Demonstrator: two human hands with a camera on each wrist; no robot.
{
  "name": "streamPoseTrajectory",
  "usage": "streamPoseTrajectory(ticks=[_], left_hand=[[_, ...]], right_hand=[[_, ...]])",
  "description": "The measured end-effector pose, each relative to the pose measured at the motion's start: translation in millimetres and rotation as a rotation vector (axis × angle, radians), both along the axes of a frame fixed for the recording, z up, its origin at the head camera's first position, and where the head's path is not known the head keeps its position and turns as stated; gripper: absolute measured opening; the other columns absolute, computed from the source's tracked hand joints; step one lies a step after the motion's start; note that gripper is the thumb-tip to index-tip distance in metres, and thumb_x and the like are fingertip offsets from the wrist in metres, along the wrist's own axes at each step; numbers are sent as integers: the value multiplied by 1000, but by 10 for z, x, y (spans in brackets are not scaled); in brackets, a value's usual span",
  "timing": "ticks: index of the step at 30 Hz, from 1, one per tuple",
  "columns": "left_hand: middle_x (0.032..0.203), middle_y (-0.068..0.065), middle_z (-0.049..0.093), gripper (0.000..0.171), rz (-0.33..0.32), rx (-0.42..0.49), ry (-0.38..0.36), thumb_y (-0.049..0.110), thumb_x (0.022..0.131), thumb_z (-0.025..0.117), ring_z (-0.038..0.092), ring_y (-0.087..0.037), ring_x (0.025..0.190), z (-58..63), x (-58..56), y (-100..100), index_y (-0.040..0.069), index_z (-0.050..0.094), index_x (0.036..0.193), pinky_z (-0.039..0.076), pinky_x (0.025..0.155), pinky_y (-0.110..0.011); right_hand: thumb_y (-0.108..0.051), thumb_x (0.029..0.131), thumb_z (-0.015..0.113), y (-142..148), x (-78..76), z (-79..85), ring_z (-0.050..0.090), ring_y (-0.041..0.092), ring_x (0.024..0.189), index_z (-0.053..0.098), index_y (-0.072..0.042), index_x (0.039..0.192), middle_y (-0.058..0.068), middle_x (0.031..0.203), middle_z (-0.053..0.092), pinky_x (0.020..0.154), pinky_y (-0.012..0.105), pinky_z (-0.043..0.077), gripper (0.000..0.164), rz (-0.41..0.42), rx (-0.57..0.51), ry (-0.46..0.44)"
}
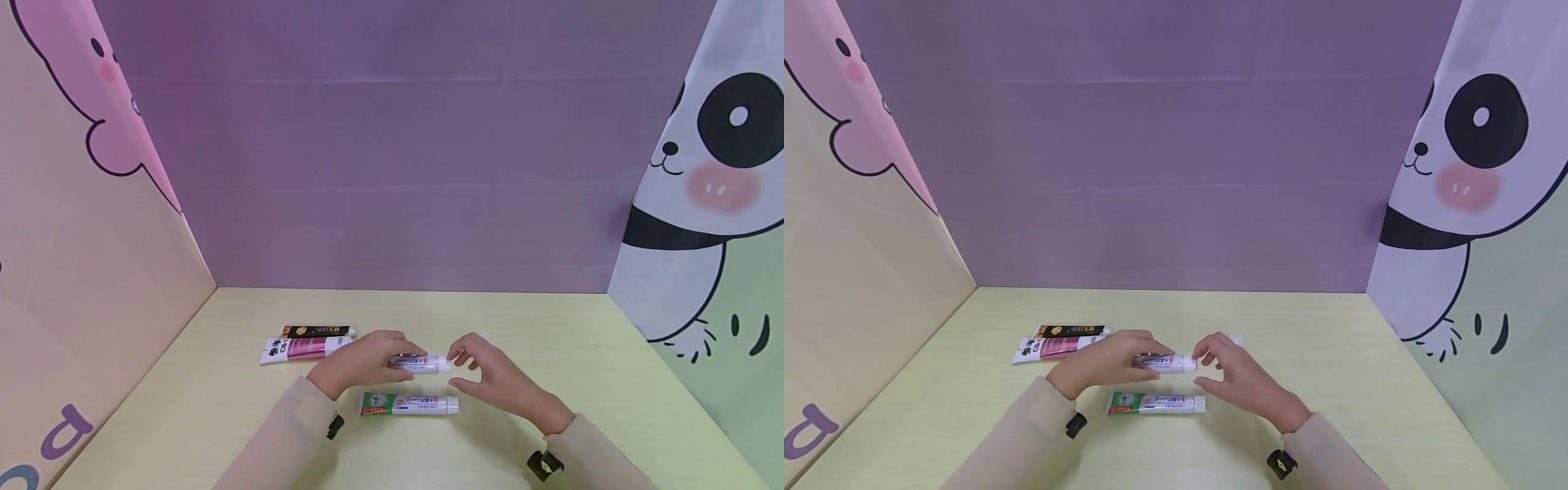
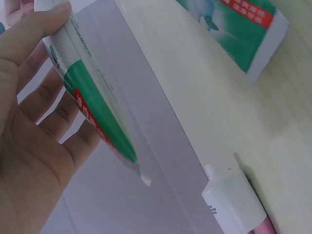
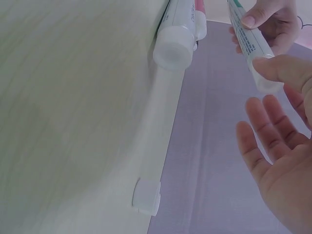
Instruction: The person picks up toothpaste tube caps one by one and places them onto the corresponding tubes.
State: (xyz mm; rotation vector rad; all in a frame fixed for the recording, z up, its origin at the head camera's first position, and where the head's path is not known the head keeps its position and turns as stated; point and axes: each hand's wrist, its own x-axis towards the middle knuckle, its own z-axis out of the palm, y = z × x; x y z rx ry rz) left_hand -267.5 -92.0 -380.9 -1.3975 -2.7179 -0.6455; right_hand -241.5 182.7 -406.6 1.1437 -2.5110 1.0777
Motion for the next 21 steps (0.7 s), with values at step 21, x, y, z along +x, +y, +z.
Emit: streamPoseTrajectory(ticks=[21], left_hand=[[101,3,65,37,6,-2,12,23,92,76,54,-6,82,33,34,-2,12,70,127,50,78,-20]], right_hand=[[-15,95,71,-17,-18,-14,60,11,90,58,-14,113,-5,103,60,77,31,53,22,-37,26,-60]])
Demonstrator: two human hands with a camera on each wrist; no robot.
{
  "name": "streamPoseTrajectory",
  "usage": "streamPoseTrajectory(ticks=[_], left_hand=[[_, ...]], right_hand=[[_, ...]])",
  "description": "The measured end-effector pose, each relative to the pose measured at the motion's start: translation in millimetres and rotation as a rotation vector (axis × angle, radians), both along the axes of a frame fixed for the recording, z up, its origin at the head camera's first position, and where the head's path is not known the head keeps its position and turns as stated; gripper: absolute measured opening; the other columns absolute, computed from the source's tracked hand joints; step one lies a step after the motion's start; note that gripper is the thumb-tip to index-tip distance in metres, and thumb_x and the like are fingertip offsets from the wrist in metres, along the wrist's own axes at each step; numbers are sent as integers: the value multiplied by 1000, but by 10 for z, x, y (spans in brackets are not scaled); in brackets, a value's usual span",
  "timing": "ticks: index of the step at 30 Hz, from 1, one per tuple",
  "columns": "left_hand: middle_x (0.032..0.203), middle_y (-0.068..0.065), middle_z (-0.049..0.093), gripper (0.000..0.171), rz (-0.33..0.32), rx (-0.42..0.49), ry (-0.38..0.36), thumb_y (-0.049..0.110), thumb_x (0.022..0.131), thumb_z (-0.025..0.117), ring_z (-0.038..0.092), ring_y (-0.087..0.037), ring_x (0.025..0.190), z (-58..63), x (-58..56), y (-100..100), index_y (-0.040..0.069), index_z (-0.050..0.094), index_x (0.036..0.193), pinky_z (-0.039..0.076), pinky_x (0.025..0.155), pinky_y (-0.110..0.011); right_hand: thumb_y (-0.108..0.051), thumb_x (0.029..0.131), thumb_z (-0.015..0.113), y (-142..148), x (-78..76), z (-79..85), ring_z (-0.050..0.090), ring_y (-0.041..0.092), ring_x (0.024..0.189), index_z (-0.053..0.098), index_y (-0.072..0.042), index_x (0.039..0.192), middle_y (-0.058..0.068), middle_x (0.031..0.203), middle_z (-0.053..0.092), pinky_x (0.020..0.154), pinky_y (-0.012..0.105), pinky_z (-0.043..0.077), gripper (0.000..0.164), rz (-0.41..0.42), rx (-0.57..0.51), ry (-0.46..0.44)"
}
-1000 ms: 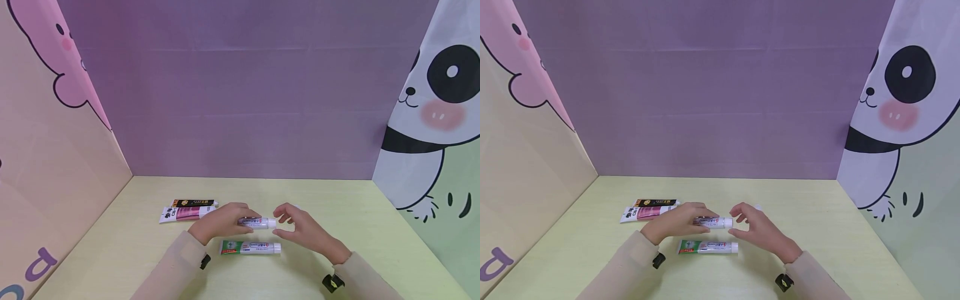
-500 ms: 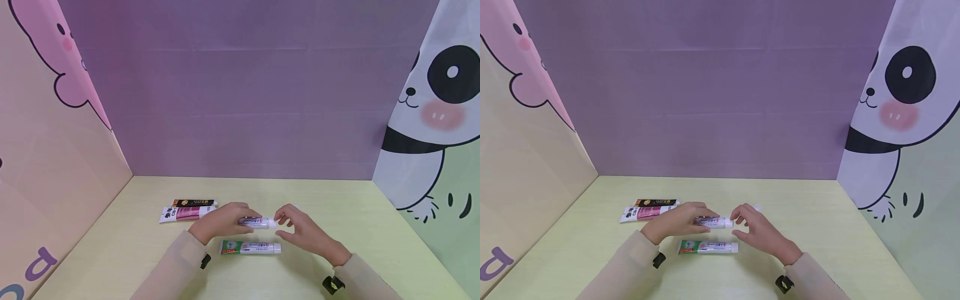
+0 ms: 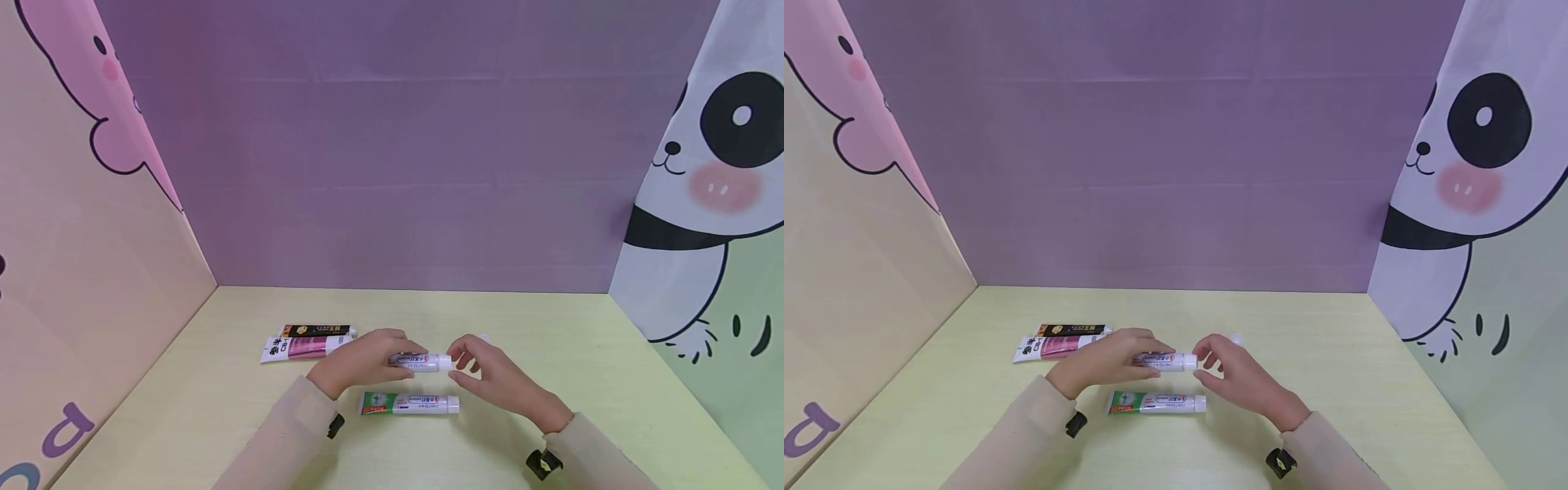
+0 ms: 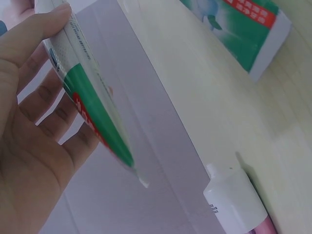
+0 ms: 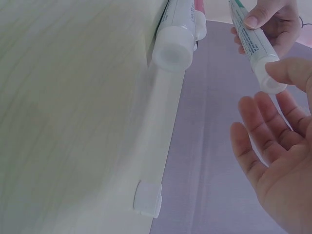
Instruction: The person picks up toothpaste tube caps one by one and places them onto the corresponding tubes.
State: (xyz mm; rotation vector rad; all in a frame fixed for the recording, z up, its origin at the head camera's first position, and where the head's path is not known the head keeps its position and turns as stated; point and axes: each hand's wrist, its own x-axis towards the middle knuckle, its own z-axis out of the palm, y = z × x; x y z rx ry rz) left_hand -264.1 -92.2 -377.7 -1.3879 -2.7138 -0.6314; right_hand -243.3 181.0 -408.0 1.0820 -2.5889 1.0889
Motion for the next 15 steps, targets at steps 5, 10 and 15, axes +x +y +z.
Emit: streamPoseTrajectory(ticks=[5,10,15], left_hand=[[103,3,66,37,7,-4,-1,23,92,76,55,-6,84,0,5,-10,11,70,127,50,79,-21],[104,3,66,37,6,-7,10,24,92,75,55,-7,85,-2,6,-15,12,70,127,50,80,-21],[106,2,66,37,1,-11,26,25,93,74,55,-7,86,1,2,-14,12,70,128,50,81,-21]], right_hand=[[-24,98,68,-1,8,12,60,8,87,61,-18,112,-11,99,60,75,29,52,17,-30,20,-58],[-31,101,62,-13,15,32,58,10,81,63,-17,109,-6,91,63,67,27,51,16,-35,27,-113],[-33,104,57,-17,9,37,55,11,76,65,-16,106,3,91,66,63,26,48,19,-41,35,-143]])
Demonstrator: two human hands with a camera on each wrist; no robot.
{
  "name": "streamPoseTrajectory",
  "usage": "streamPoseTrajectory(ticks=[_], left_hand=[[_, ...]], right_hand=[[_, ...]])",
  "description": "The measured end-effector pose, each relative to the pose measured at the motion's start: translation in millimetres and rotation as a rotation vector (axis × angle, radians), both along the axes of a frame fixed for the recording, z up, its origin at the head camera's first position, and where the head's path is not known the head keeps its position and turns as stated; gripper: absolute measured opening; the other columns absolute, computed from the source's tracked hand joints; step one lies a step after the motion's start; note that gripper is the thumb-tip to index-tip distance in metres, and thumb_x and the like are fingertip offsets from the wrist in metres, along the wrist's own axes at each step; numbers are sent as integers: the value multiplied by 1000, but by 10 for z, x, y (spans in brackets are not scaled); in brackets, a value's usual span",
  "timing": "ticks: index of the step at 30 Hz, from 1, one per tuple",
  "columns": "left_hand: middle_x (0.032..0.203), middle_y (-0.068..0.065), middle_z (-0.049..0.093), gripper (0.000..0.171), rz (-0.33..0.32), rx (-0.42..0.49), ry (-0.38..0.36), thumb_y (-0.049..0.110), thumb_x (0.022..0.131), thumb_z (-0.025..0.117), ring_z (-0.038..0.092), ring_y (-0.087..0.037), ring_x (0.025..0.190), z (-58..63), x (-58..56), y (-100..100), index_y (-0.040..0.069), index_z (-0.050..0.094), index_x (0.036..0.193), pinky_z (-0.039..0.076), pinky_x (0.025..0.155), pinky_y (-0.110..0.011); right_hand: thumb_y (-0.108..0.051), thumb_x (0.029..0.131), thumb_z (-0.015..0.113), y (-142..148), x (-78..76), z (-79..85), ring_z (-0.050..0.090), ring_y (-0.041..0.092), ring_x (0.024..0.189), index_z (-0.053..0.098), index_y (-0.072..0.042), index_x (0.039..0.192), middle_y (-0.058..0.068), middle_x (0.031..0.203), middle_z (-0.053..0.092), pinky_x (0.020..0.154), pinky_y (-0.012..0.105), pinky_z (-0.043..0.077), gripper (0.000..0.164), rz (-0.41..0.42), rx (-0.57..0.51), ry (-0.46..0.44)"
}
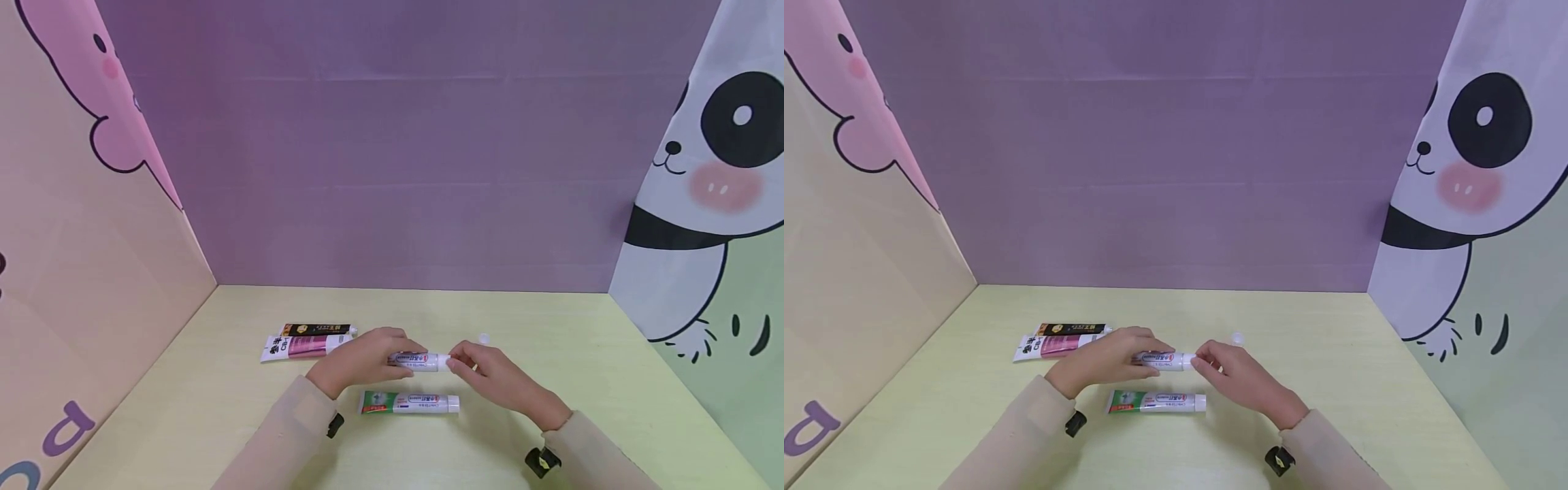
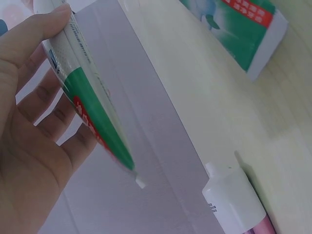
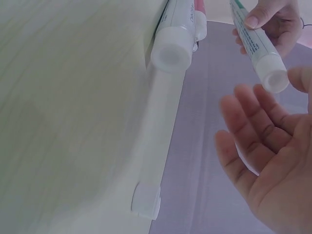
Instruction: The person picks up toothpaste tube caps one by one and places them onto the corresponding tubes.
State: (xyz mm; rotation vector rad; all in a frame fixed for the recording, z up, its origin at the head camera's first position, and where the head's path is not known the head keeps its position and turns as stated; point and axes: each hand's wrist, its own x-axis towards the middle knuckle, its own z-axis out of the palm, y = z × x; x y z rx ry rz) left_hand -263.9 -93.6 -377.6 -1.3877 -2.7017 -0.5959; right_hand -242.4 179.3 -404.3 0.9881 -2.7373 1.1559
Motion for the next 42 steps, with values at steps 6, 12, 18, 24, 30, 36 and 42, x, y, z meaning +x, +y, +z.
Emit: streamPoseTrajectory(ticks=[6,12,18,24,30,36,42], left_hand=[[106,2,66,37,-6,2,7,24,93,75,56,-7,88,13,5,1,13,70,127,50,82,-22],[107,2,66,38,-11,11,-6,23,93,75,56,-7,89,22,21,2,12,69,129,50,83,-22],[107,2,66,38,-5,10,-17,24,93,74,57,-7,89,27,15,10,13,69,129,50,84,-23],[106,3,66,38,1,8,-33,24,93,75,56,-7,88,30,11,14,13,69,129,50,82,-21],[104,3,66,38,4,16,-33,23,92,76,56,-7,87,34,11,22,13,70,127,50,81,-21],[104,4,66,38,5,12,-28,24,92,75,56,-7,87,29,6,22,13,70,128,50,82,-22],[104,4,66,37,0,6,-20,25,92,75,56,-6,88,17,2,16,14,70,127,50,82,-21]], right_hand=[[-35,107,49,-2,2,8,55,12,74,65,-16,103,5,91,66,63,28,48,25,-19,30,-52],[-37,106,50,-10,21,47,57,14,76,63,-14,113,2,93,65,64,29,49,28,-20,38,-36],[-40,98,66,-8,27,55,61,11,88,57,-15,127,-8,107,61,72,30,51,40,-25,33,20],[-22,89,79,2,21,5,60,15,98,57,-15,122,-8,116,57,81,36,53,41,30,-16,163],[-9,85,81,-11,9,-13,60,18,97,55,-16,116,-6,114,55,80,36,54,41,71,-59,220],[-3,83,81,-35,2,-23,60,20,92,56,-14,112,-5,110,55,77,34,55,40,86,-52,286],[-2,85,78,-38,11,-22,61,20,90,57,-13,111,-4,108,56,73,33,55,35,85,-37,290]])
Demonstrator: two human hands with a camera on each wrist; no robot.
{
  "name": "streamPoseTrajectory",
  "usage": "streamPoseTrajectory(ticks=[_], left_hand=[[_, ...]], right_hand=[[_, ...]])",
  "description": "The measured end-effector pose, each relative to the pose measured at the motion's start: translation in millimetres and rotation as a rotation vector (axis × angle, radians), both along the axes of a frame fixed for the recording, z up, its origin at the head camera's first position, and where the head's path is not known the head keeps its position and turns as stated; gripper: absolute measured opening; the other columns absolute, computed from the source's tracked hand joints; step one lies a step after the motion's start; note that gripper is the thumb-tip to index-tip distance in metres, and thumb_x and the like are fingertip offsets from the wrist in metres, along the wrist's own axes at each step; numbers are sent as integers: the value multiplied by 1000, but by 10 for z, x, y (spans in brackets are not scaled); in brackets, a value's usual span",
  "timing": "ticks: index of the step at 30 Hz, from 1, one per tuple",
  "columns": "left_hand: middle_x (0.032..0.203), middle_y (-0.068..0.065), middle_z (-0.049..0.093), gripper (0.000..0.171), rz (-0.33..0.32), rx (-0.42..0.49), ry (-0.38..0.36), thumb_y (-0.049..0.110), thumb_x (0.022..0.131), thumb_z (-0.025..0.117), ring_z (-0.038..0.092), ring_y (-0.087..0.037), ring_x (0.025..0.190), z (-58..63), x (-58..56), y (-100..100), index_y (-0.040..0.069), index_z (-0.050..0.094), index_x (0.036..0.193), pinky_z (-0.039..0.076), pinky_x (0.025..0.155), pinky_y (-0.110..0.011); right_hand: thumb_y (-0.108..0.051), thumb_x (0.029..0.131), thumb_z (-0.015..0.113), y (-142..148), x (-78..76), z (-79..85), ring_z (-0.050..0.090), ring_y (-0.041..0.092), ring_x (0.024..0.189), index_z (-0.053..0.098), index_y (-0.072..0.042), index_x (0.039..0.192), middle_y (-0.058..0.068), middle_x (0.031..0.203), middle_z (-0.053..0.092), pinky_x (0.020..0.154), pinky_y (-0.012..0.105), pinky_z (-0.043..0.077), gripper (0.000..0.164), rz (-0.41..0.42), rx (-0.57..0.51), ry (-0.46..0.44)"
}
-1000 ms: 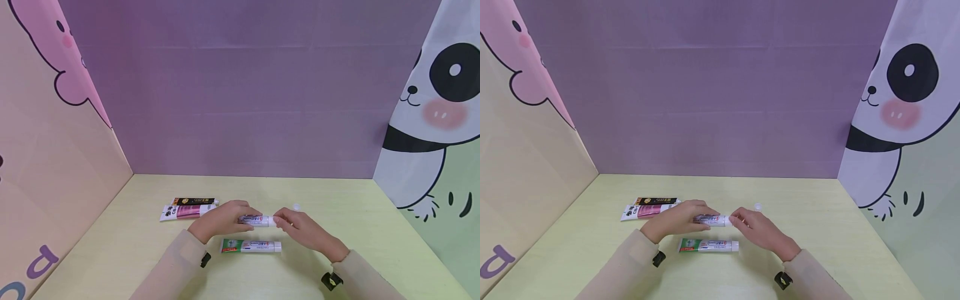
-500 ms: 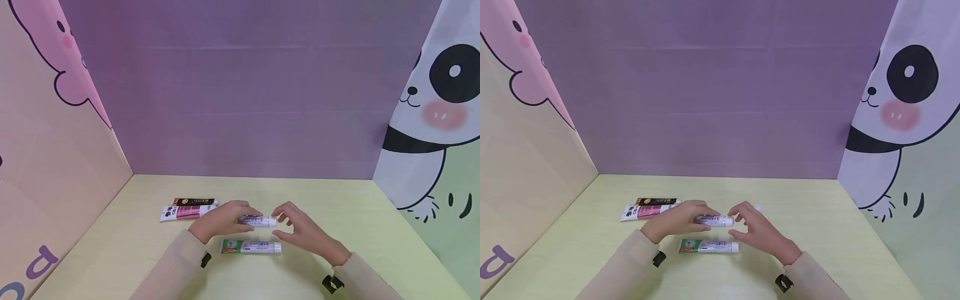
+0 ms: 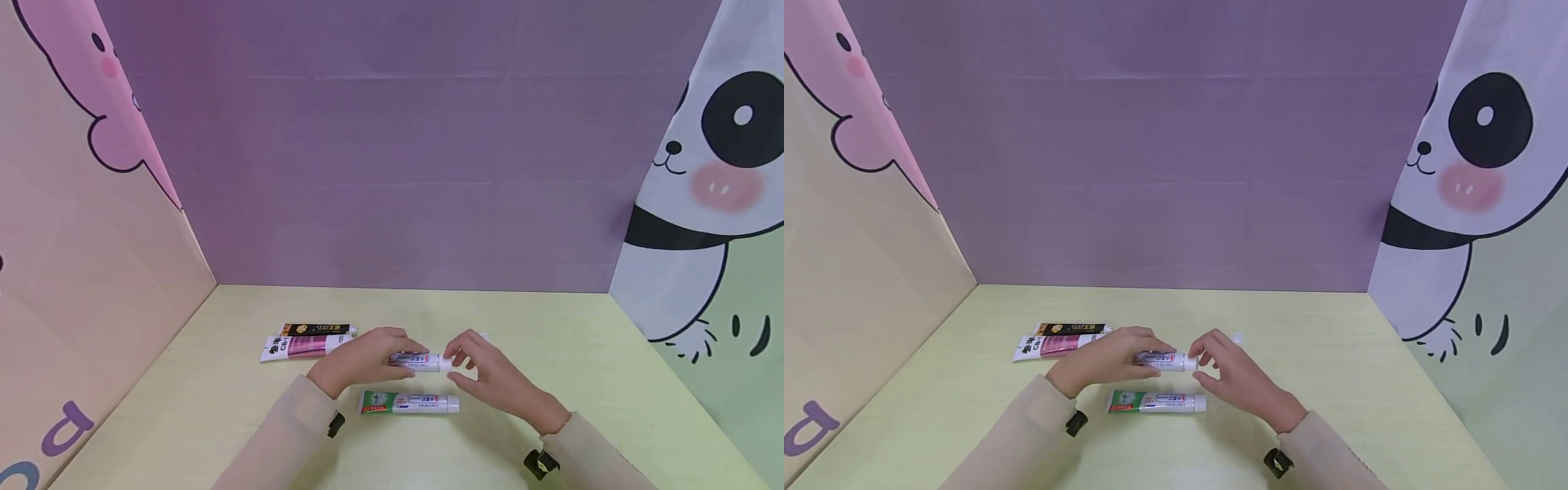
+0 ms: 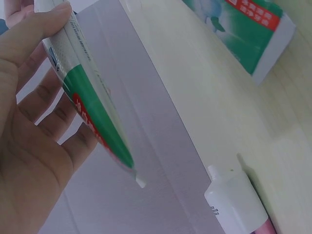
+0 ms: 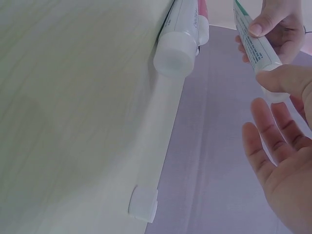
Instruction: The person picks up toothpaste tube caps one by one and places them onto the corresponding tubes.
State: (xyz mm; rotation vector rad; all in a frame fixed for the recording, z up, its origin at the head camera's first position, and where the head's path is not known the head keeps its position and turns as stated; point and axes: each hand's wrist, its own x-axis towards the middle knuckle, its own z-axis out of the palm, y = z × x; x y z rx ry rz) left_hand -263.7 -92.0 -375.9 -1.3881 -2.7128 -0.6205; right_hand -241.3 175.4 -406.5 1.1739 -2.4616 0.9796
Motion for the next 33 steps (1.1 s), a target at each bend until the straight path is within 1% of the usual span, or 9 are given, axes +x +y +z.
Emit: streamPoseTrajectory(ticks=[2,6,9,14,16,23,26,30,33], left_hand=[[105,4,66,37,0,-1,0,25,92,75,56,-6,88,0,0,-2,14,70,127,50,83,-21],[105,4,66,37,0,-4,4,25,92,75,56,-6,89,-2,-6,-5,13,70,128,50,83,-22],[104,4,66,37,-3,0,7,24,92,75,55,-6,87,0,-5,-6,13,70,127,50,82,-22],[103,5,65,35,-7,9,6,22,92,75,55,-6,86,6,4,-8,14,71,126,50,81,-22],[103,5,65,35,-7,12,7,22,92,75,55,-7,86,9,8,-10,14,71,126,50,81,-22],[101,5,65,34,-8,22,23,20,91,76,54,-7,85,26,22,-15,13,71,125,49,80,-22],[101,5,64,35,-5,19,29,21,92,75,54,-7,85,37,31,-17,14,71,125,49,80,-22],[102,5,64,35,-10,16,34,21,92,75,53,-8,86,48,38,-15,15,71,126,49,81,-23],[102,6,64,35,-17,13,36,21,92,74,52,-7,86,49,37,-10,15,70,126,49,81,-23]], right_hand=[[-3,87,77,2,5,6,61,19,90,57,-13,111,-4,108,56,72,32,55,34,-4,1,-15],[-6,89,76,12,12,15,60,18,90,58,-15,113,-6,107,56,73,31,54,31,-13,-6,-54],[-9,90,75,20,12,13,60,15,90,59,-15,113,-7,106,57,76,32,54,29,-17,-11,-69],[-14,93,73,27,15,12,59,9,87,61,-14,114,-9,103,59,75,32,54,24,-25,-4,-75],[-17,94,72,25,19,18,59,7,86,62,-14,114,-9,101,60,75,31,53,22,-34,0,-91],[-24,99,67,2,12,36,59,7,84,66,-14,110,-12,94,64,73,28,51,15,-77,12,-155],[-29,101,63,-7,8,38,57,7,79,68,-14,106,-7,90,66,68,26,50,16,-92,26,-186],[-32,105,55,-8,4,45,51,7,67,68,-14,98,0,85,65,58,25,46,23,-105,47,-220],[-33,106,52,-10,-3,45,47,6,62,66,-15,91,1,80,64,55,25,43,28,-114,58,-233]])
